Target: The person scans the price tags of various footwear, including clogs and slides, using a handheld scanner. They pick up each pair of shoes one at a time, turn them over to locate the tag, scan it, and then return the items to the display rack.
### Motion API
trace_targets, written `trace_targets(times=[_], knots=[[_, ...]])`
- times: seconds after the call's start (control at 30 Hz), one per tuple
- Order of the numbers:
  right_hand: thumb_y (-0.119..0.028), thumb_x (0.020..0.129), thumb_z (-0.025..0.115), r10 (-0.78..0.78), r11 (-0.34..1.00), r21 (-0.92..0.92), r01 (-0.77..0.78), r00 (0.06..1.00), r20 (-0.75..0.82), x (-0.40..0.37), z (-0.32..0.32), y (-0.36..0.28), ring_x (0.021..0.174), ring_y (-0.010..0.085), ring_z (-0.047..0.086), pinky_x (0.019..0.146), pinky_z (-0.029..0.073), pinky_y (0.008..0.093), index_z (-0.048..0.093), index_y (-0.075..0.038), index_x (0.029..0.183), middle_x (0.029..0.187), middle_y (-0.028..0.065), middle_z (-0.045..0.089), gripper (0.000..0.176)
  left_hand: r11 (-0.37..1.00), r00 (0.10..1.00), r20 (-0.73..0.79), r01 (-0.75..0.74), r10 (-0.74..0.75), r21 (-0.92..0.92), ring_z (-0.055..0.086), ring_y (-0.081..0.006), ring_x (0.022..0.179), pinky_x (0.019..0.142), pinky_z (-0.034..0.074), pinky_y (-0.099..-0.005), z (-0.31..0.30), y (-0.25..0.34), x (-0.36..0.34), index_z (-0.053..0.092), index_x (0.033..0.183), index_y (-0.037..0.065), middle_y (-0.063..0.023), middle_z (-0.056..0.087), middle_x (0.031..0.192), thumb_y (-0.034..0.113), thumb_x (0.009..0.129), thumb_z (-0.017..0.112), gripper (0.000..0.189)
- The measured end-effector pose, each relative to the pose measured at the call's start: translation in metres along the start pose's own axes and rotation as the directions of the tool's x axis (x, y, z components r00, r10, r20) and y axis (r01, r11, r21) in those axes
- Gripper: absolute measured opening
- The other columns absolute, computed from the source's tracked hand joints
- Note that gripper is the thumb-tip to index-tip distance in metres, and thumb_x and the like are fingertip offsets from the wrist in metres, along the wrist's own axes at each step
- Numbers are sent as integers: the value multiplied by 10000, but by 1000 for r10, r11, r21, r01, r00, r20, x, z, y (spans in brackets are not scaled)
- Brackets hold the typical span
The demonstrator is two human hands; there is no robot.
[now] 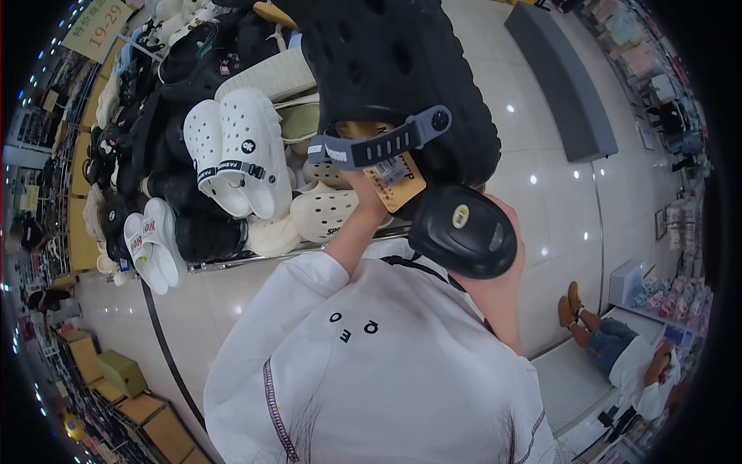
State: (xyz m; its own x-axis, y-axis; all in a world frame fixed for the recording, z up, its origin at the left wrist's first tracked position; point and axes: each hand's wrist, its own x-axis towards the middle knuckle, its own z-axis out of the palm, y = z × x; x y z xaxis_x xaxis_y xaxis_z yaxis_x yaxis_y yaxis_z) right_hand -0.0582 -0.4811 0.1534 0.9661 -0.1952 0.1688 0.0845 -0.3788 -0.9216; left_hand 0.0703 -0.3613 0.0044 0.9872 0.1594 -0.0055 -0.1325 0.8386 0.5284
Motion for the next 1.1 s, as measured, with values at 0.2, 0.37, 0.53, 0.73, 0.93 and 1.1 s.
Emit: trace_targets(times=[0.2, 0.37, 0.53, 0.73, 0.93, 1.1], knots=[[-106, 552, 766, -112, 993, 41, 110, 993, 39, 8, 14, 9, 936, 198, 586, 803, 442, 285, 457, -42, 1113, 1024, 111, 580, 643, 996, 1000, -5, -15, 15, 90, 562, -127, 807, 688, 480, -260, -5, 6, 2, 423, 1005, 25, -43, 523, 936, 53, 814, 545, 228], [-101, 553, 756, -203, 958, 200, 205, 979, -30, 1, -9, 24, 924, 162, 557, 821, 418, 256, 486, 18, 1098, 1025, 103, 545, 619, 984, 999, 9, -41, 40, 176, 563, -128, 804, 686, 478, -258, -7, 20, 31, 429, 999, 24, -44, 528, 928, 52, 811, 548, 224], [-135, 568, 751, -328, 945, -102, 312, 918, -223, 3, -28, 57, 952, 172, 528, 831, 412, 274, 452, 8, 1128, 1067, 96, 507, 650, 963, 998, 19, -55, 52, 264, 563, -128, 801, 684, 476, -256, -13, 32, 35, 436, 993, 23, -44, 532, 920, 52, 807, 550, 220], [-166, 554, 769, -211, 977, -77, 197, 929, -303, -10, -41, 78, 1002, 183, 496, 867, 387, 287, 435, -8, 1151, 1102, 83, 473, 702, 923, 998, 13, -58, 57, 380, 564, -129, 797, 682, 474, -253, -41, 56, -23, 443, 987, 22, -45, 538, 911, 51, 804, 553, 215], [-118, 524, 750, -102, 990, -127, 56, 912, -398, -30, -51, 96, 978, 173, 512, 867, 392, 282, 437, -15, 1150, 1085, 70, 487, 708, 867, 1000, 14, -27, 22, 498, 565, -130, 793, 680, 471, -251, -54, 81, 21, 451, 980, 21, -45, 543, 901, 51, 800, 556, 211], [-75, 489, 735, 217, 972, 26, -236, 840, -496, -51, -56, 112, 973, 170, 519, 879, 390, 283, 459, -33, 1133, 1062, 58, 512, 702, 557, 998, 44, -61, 43, 828, 571, -169, 760, 667, 456, -280, -36, 78, 36, 513, 892, -27, -95, 581, 808, 24, 741, 574, 171]])
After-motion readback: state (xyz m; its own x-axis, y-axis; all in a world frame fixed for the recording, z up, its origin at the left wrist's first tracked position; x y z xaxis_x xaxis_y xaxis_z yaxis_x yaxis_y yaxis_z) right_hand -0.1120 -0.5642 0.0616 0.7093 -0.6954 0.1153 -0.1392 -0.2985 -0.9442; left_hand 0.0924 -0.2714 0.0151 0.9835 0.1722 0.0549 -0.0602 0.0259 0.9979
